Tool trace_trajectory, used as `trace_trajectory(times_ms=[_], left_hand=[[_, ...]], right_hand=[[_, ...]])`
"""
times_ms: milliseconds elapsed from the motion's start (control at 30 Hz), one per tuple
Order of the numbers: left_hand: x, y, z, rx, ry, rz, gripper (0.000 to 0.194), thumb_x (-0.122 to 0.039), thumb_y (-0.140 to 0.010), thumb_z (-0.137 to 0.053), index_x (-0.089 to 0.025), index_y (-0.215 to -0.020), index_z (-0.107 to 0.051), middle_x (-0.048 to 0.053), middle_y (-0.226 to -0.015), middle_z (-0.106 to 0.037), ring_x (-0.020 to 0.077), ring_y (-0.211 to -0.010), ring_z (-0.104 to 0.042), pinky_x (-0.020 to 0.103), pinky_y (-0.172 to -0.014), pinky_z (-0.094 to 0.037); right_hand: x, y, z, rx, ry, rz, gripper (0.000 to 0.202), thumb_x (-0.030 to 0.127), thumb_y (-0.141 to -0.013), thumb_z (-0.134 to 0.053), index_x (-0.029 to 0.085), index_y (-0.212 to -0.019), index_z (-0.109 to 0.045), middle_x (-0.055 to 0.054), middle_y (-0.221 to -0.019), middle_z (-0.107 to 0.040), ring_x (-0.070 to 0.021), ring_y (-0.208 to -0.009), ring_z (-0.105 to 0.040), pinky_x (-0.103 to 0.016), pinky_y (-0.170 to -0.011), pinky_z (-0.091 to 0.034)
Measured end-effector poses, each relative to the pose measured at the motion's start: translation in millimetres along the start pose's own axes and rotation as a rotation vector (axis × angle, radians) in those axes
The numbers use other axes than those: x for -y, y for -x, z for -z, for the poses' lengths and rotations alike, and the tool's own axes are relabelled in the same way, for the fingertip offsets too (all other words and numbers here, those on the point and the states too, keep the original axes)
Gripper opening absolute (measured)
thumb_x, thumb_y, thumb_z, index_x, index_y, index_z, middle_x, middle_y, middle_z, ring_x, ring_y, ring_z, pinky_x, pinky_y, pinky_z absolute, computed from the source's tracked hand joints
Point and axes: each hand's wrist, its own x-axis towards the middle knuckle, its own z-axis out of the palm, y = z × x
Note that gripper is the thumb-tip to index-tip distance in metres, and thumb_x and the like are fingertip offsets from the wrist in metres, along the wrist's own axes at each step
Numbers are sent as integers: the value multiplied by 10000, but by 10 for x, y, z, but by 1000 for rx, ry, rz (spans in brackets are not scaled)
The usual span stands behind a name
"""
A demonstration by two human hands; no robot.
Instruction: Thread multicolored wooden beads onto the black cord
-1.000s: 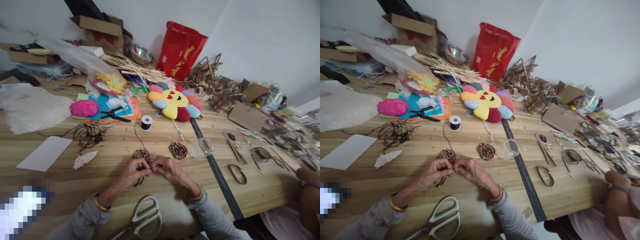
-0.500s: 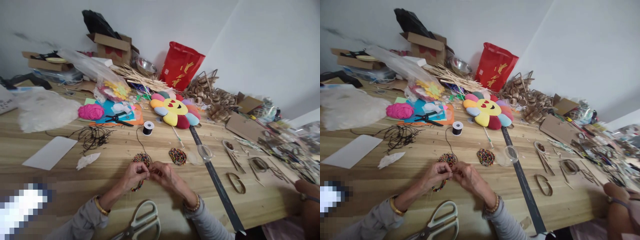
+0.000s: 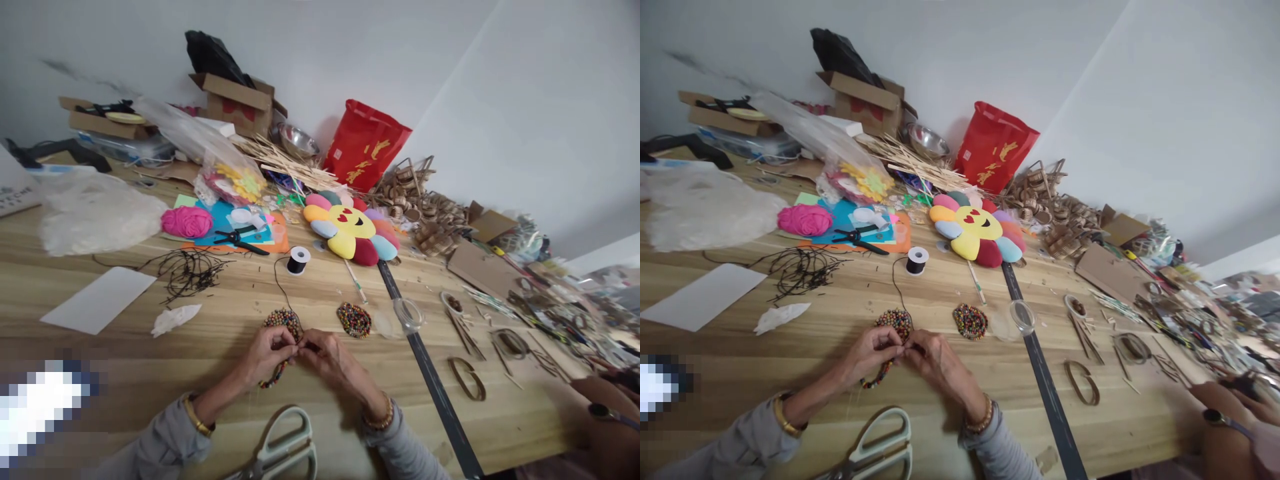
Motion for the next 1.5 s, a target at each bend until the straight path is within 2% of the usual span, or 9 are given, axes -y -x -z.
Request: trace_trajectory(times_ms=[233,467,633,833,1167,1367,1500], left_hand=[[-4,-10,41,55,71,40,313,-378,-559,-785,-127,-598,-601,6,-533,-617,108,-507,-569,194,-495,-417],[-11,-13,30,37,31,50,268,-337,-564,-771,-130,-576,-601,9,-512,-629,107,-488,-563,201,-499,-416],[1,-3,19,15,12,23,228,-311,-583,-744,-133,-578,-601,16,-522,-640,117,-515,-580,205,-516,-423],[26,1,-14,-10,-58,1,156,-261,-611,-690,-139,-565,-603,18,-523,-641,120,-524,-578,211,-536,-427],[55,-9,-29,-14,-151,-21,117,-220,-635,-627,-144,-560,-581,16,-524,-624,116,-513,-543,209,-524,-401],[54,-26,-27,-11,-146,6,87,-184,-610,-636,-149,-559,-575,9,-515,-632,118,-516,-557,208,-531,-408],[35,-30,-22,-7,-113,32,114,-214,-600,-663,-151,-552,-581,12,-508,-635,121,-515,-563,207,-523,-406]], right_hand=[[-18,-6,46,24,14,30,92,157,-876,-539,149,-847,-626,2,-745,-626,-99,-644,-541,-183,-611,-403],[51,-4,43,-71,-7,64,85,145,-841,-589,150,-922,-615,-52,-886,-637,-126,-745,-593,-208,-667,-451],[68,-5,-21,-49,22,102,88,128,-870,-539,161,-905,-613,-33,-815,-642,-120,-708,-583,-209,-652,-440],[-3,-17,-17,10,99,76,78,103,-844,-579,155,-847,-636,-25,-775,-641,-120,-679,-581,-202,-622,-415],[38,15,-9,69,207,23,97,150,-897,-532,172,-898,-626,-32,-834,-594,-118,-688,-558,-197,-614,-394],[56,14,1,60,250,5,92,119,-881,-540,166,-896,-617,-28,-865,-560,-105,-657,-542,-194,-573,-371],[118,27,12,10,153,15,99,91,-870,-538,170,-900,-590,-31,-898,-569,-115,-718,-561,-196,-624,-402]])
